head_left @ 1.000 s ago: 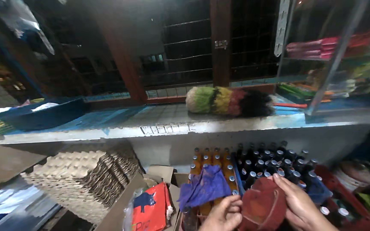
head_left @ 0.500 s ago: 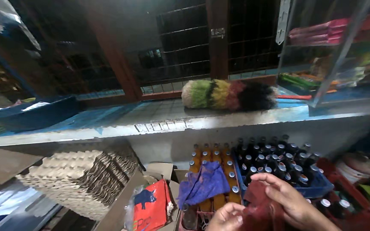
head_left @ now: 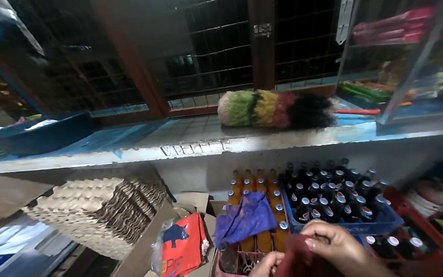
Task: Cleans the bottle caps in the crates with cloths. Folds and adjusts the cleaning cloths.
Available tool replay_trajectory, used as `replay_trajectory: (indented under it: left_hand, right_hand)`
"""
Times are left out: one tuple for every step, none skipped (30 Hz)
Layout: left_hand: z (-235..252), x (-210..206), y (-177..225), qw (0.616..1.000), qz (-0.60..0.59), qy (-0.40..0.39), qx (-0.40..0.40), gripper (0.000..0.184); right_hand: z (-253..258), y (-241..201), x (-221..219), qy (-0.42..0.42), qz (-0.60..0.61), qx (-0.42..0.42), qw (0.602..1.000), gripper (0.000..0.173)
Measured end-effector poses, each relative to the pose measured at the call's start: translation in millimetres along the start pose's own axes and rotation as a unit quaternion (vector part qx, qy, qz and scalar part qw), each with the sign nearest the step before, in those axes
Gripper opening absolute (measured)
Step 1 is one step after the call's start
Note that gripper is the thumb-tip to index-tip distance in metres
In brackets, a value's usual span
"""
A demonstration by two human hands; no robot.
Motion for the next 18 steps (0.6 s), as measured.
replay_trajectory:
  left_hand:
    - [-0.2,-2.5,4.0,1.000,0.011,0.007,-0.017,0.059]
    - [0.4,-3.5,9.8,0.998,0.014,0.027,-0.048,0.062]
    - [1.8,-3.1,16.6,0.994,0.009,0.057,-0.088,0.060]
    - [3.7,-1.6,23.9,0.988,-0.002,0.089,-0.127,0.054]
    - [5.2,0.3,30.0,0.981,-0.010,0.120,-0.152,0.043]
    - [6.4,2.0,34.1,0.976,-0.013,0.147,-0.159,0.032]
    - [7.3,2.9,36.4,0.974,-0.011,0.164,-0.156,0.023]
    - [8.1,2.6,37.3,0.973,-0.006,0.173,-0.150,0.016]
    - [8.6,2.1,38.2,0.972,-0.001,0.181,-0.146,0.013]
    - [8.7,1.3,39.8,0.971,0.002,0.188,-0.145,0.012]
    - [8.4,0.6,42.3,0.969,0.005,0.196,-0.147,0.012]
    - [8.0,-0.3,45.2,0.968,0.008,0.201,-0.151,0.012]
    - [7.4,-0.8,47.6,0.967,0.009,0.202,-0.157,0.012]
    - [6.8,-1.5,48.8,0.967,0.005,0.199,-0.161,0.013]
    - [6.3,-2.3,49.0,0.969,-0.001,0.188,-0.161,0.015]
    - [6.0,-3.6,47.6,0.974,-0.010,0.167,-0.156,0.017]
    - [5.4,-5.4,44.9,0.980,-0.020,0.137,-0.142,0.021]
    - [4.4,-7.1,39.9,0.986,-0.023,0.104,-0.125,0.026]
  right_hand:
    - [-2.0,-2.0,-6.4,-0.027,0.003,-0.012,1.000,0.012]
    - [-3.6,-3.3,-12.5,-0.058,0.010,-0.022,0.998,0.013]
    - [-4.4,-3.5,-18.0,-0.088,0.023,-0.029,0.995,0.015]
    - [-4.9,-3.1,-22.2,-0.110,0.033,-0.039,0.993,0.016]
    - [-4.7,-2.1,-24.4,-0.114,0.039,-0.050,0.991,0.017]
    - [-3.7,-1.2,-24.4,-0.104,0.041,-0.061,0.992,0.017]
    - [-1.8,0.3,-22.8,-0.083,0.042,-0.070,0.993,0.017]
    - [-0.3,1.0,-21.0,-0.060,0.040,-0.078,0.994,0.017]
    - [0.6,0.4,-20.0,-0.046,0.033,-0.081,0.995,0.017]
    - [0.3,-1.7,-20.7,-0.044,0.027,-0.082,0.995,0.021]
    - [-1.5,-4.6,-23.1,-0.054,0.025,-0.085,0.995,0.032]
    - [-4.1,-7.6,-26.5,-0.073,0.021,-0.086,0.993,0.047]
    - [-6.7,-11.0,-29.8,-0.086,0.007,-0.081,0.993,0.057]
    - [-8.7,-14.2,-31.9,-0.088,-0.019,-0.076,0.993,0.058]
    - [-10.0,-17.8,-32.5,-0.074,-0.050,-0.065,0.994,0.048]
    - [-10.7,-20.4,-31.8,-0.052,-0.076,-0.057,0.994,0.033]
    - [-11.1,-21.6,-30.0,-0.035,-0.084,-0.062,0.994,0.023]
    - [-11.7,-22.3,-27.0,-0.023,-0.075,-0.067,0.995,0.020]
Point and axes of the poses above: each hand's wrist, its own z-axis towards the middle knuckle, its own x-axis out of the back of the hand, y = z × x, the point moved 7 cm from there along z, towards the middle knuckle, and after that the axes turned 7 degrees about -x, right-handed, at the moved point
